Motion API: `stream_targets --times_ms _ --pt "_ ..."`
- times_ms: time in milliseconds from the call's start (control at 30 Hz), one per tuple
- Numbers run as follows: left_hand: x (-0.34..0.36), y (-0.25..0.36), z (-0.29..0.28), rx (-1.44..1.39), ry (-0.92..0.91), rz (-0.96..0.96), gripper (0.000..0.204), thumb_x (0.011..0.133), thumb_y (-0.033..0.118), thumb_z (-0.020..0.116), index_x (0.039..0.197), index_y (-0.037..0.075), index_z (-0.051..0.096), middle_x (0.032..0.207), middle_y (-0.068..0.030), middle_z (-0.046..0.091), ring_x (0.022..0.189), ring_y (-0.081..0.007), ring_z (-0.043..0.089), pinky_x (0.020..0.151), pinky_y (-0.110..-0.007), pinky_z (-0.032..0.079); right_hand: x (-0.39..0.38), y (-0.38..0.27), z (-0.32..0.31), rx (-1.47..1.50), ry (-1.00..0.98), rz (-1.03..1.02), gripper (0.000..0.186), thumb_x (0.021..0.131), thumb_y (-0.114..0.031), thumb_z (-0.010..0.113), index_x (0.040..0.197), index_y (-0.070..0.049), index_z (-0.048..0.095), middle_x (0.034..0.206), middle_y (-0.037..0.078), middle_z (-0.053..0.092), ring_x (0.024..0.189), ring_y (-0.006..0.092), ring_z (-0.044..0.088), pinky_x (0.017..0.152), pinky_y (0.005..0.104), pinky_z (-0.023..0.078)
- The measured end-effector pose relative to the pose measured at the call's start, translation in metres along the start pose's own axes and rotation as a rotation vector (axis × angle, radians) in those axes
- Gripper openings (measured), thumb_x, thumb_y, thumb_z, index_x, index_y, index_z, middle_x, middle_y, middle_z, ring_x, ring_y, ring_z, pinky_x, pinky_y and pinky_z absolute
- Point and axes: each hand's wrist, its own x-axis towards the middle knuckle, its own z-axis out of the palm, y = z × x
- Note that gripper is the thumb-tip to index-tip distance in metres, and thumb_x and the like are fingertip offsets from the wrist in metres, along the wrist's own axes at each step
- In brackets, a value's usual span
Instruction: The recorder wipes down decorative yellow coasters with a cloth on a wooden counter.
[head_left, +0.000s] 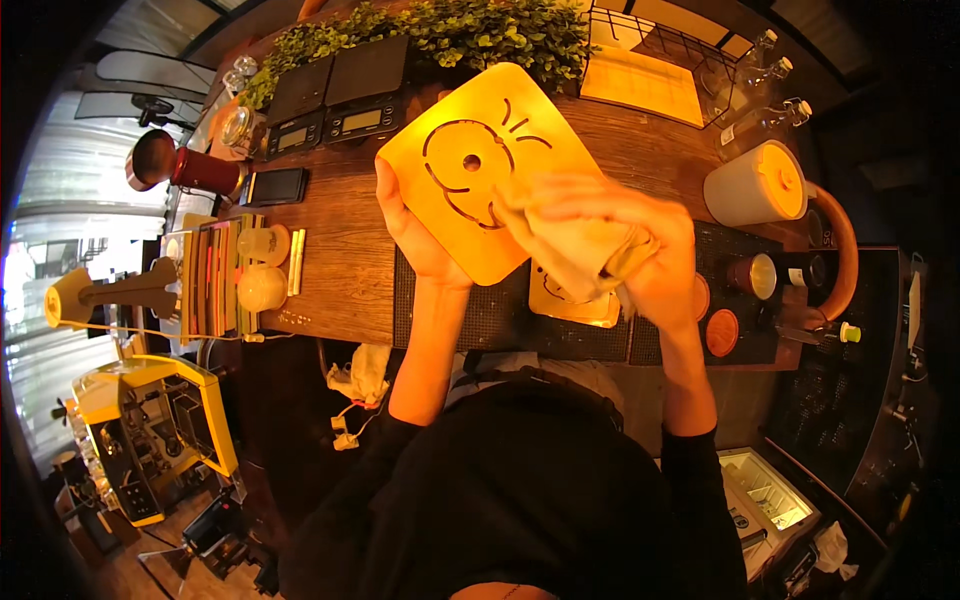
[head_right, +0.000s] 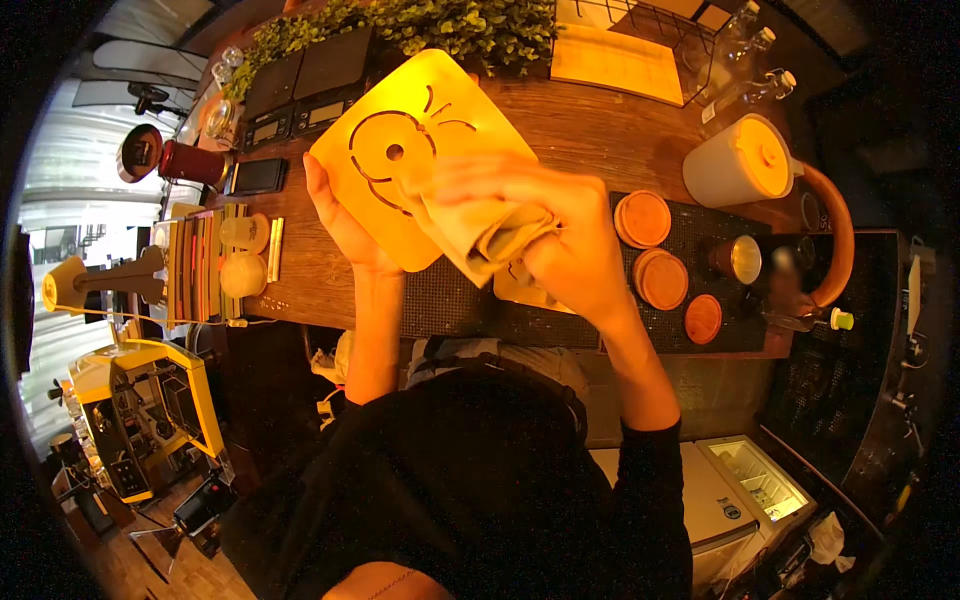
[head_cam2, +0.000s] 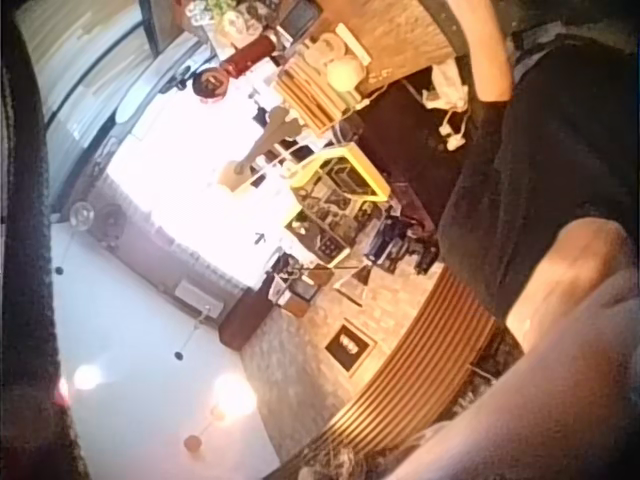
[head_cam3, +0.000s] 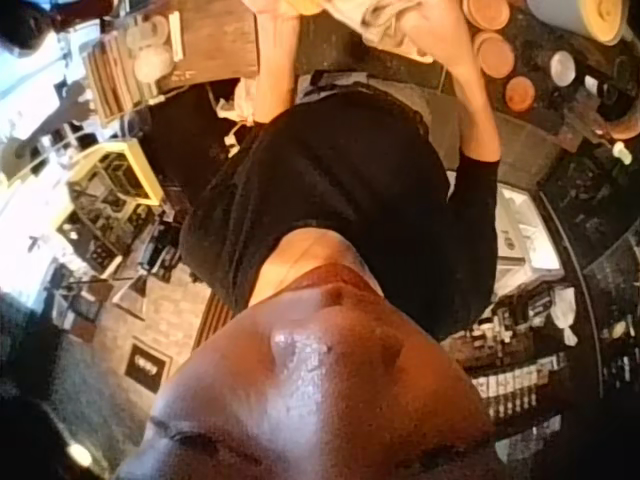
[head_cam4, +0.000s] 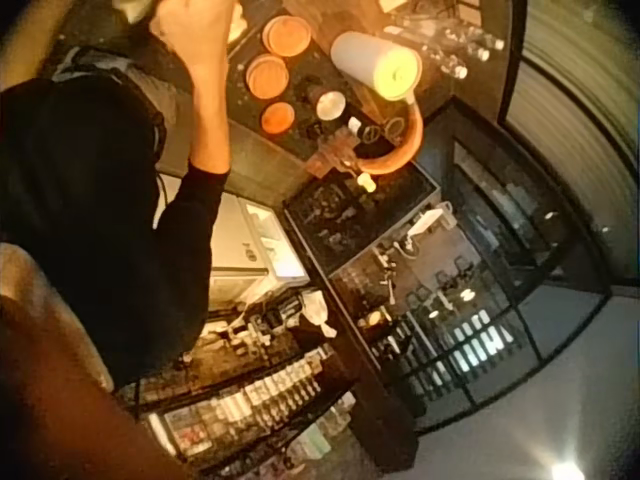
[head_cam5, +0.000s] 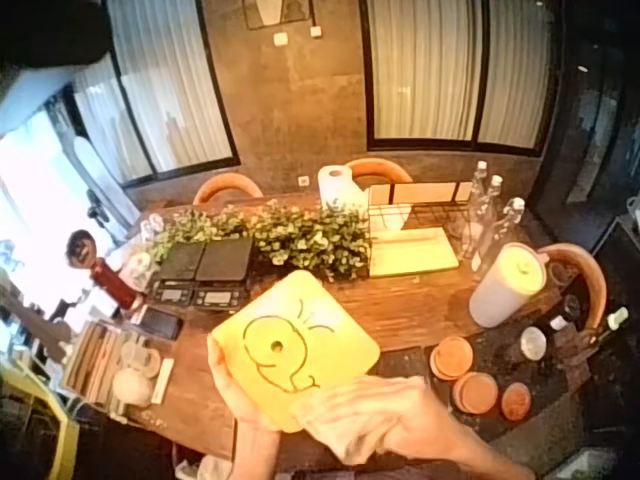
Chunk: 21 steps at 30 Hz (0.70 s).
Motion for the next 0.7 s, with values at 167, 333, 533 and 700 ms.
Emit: stream_targets --times_ms 167,333,533,700 --pt "-0.007 -0.004 -0.009 -0.068 -0.112 -0.133 0.058 0.087 0.048 0.039 0.127 0.006 0.039 0.124 -0.0119 0.047 0.110 -0.0263 0.048 0.095 -0.039 0.038 0.031 0.001 0.030 -0.289 0.131 -0.101 0.043 0.062 0.007 0.051 0.103 -0.001 0.062 0.107 0.014 0.060 0.107 0.0307 0.053 0.094 0.0348 0.039" --pt "0.005 0.005 -0.020 -0.115 -0.212 -0.124 0.061 0.086 0.051 0.040 0.126 0.005 0.040 0.123 -0.0116 0.048 0.108 -0.0247 0.049 0.093 -0.038 0.039 0.026 0.028 0.052 -0.585 0.074 -0.226 0.048 0.061 0.006 0.052 0.107 -0.003 0.060 0.111 0.011 0.058 0.105 0.0288 0.052 0.093 0.0358 0.038" --pt "-0.002 0.003 0.006 0.271 -0.066 0.003 0.065 0.086 0.057 0.034 0.123 0.004 0.042 0.121 -0.0108 0.049 0.106 -0.0239 0.049 0.090 -0.037 0.042 0.001 0.019 0.049 -0.465 -0.088 -0.177 0.046 0.059 0.005 0.054 0.103 -0.002 0.062 0.105 0.012 0.061 0.099 0.0293 0.054 0.089 0.0343 0.041" --pt "0.002 0.012 -0.010 -0.034 -0.160 -0.061 0.061 0.086 0.057 0.033 0.119 0.008 0.047 0.117 -0.0082 0.052 0.102 -0.0239 0.052 0.090 -0.038 0.041 -0.006 0.002 0.018 -0.153 -0.305 0.038 0.034 0.066 0.003 0.053 0.099 0.000 0.063 0.100 0.012 0.063 0.091 0.0253 0.058 0.083 0.0324 0.045"
